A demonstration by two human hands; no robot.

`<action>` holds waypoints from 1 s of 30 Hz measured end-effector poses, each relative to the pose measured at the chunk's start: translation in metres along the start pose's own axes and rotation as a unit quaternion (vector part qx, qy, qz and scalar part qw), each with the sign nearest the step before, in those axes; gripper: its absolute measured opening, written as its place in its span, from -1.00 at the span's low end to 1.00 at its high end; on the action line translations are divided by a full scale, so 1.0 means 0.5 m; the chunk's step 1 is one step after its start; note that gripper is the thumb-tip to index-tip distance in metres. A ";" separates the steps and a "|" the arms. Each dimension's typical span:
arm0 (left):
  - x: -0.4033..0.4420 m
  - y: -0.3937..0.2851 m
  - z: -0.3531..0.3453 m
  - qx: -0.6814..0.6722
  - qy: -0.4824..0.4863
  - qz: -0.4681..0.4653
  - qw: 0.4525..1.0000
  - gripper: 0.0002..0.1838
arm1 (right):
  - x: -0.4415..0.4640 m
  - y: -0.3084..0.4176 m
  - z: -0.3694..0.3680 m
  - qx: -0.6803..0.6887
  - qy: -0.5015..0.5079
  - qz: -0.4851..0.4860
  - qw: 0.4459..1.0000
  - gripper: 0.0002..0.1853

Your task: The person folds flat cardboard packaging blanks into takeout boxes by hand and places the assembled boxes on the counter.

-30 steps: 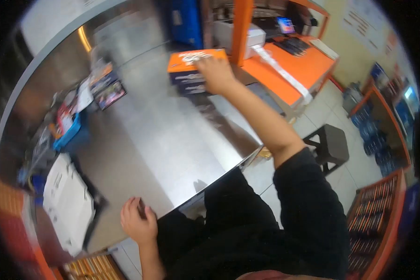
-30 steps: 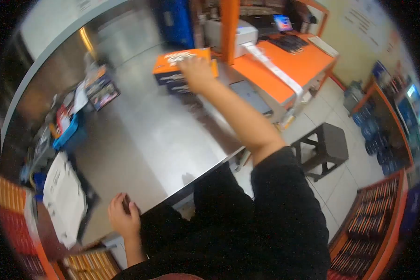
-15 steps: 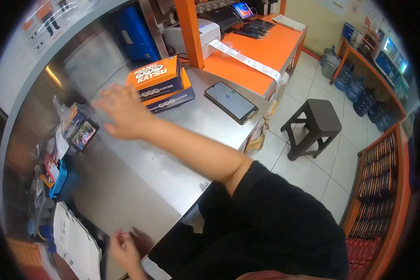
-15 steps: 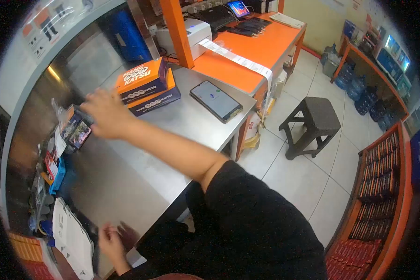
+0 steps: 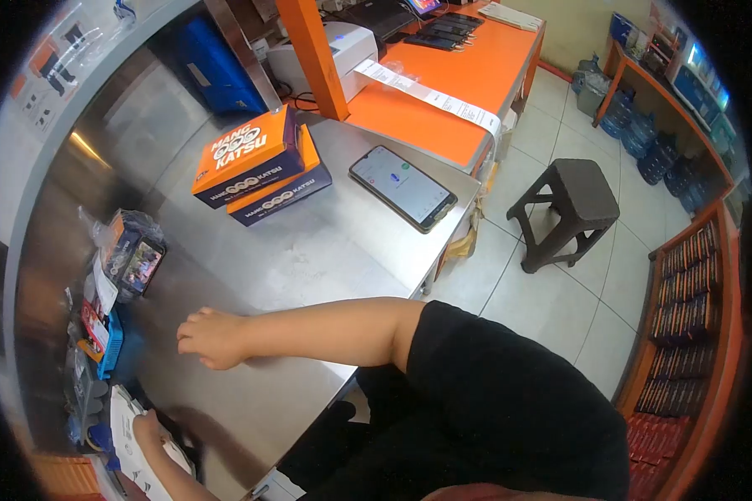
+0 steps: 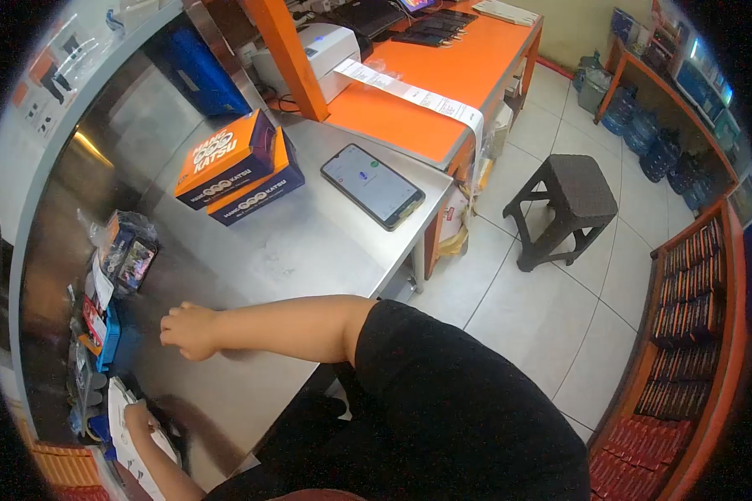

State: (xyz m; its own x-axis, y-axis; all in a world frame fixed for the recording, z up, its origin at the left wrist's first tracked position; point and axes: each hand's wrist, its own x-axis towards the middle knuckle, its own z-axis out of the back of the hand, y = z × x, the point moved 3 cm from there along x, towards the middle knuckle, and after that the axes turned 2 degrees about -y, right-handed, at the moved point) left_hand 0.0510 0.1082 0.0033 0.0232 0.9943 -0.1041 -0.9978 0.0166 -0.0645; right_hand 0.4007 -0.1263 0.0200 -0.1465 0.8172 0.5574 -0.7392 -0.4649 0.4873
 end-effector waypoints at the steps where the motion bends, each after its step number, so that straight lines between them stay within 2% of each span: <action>1: -0.013 0.001 0.006 -0.071 0.010 0.056 0.996 -0.36 | -0.003 0.004 -0.001 0.004 0.018 -0.001 1.000 -0.61; 2: -0.035 0.003 0.014 -0.069 0.011 0.055 0.996 -0.36 | -0.004 -0.002 -0.011 0.005 0.017 -0.004 1.000 -0.61; 4: -0.060 0.011 0.033 -0.116 -0.074 0.079 0.987 -0.37 | -0.003 -0.019 -0.035 0.018 0.037 -0.022 0.999 -0.61; 9: -0.065 0.039 0.029 -0.110 0.004 0.110 0.988 -0.44 | -0.003 -0.021 -0.025 0.029 0.057 -0.052 0.997 -0.60; 11: 0.009 0.132 0.006 -0.341 0.054 0.024 0.938 -0.54 | -0.005 -0.019 -0.022 0.026 0.067 -0.059 0.996 -0.61; 12: -0.005 0.156 0.002 -0.342 0.052 0.024 0.938 -0.54 | -0.005 -0.019 -0.022 0.029 0.074 -0.062 0.995 -0.60; 14: -0.033 0.191 -0.003 -0.610 0.059 0.042 0.789 -0.72 | -0.004 -0.020 -0.020 0.031 0.074 -0.064 0.995 -0.60; 15: -0.045 0.213 -0.009 -0.608 0.058 0.039 0.791 -0.72 | -0.004 -0.019 -0.021 0.033 0.075 -0.066 0.994 -0.60; 17: -0.072 0.241 -0.033 -0.703 0.079 0.060 0.704 -0.67 | -0.004 -0.022 -0.025 0.035 0.074 -0.068 0.994 -0.59; 18: -0.096 0.225 -0.036 -0.704 0.079 0.060 0.704 -0.67 | -0.003 -0.025 -0.029 0.037 0.076 -0.066 0.994 -0.59; 21: -0.155 0.171 -0.030 -0.708 -0.024 0.066 0.703 -0.57 | -0.003 -0.027 -0.033 0.035 0.083 -0.063 0.994 -0.59; 30: -0.156 0.168 -0.024 -0.700 0.032 0.091 0.708 -0.56 | -0.003 -0.029 -0.032 0.033 0.073 -0.066 0.995 -0.57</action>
State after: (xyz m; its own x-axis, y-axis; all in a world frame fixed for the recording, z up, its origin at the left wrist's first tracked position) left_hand -0.0337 0.0307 -0.0058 -0.0495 0.9590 -0.2790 0.0537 -0.2764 -0.9595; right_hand 0.4012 -0.1154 0.0012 -0.1490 0.9107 0.3852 -0.7136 -0.3687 0.5956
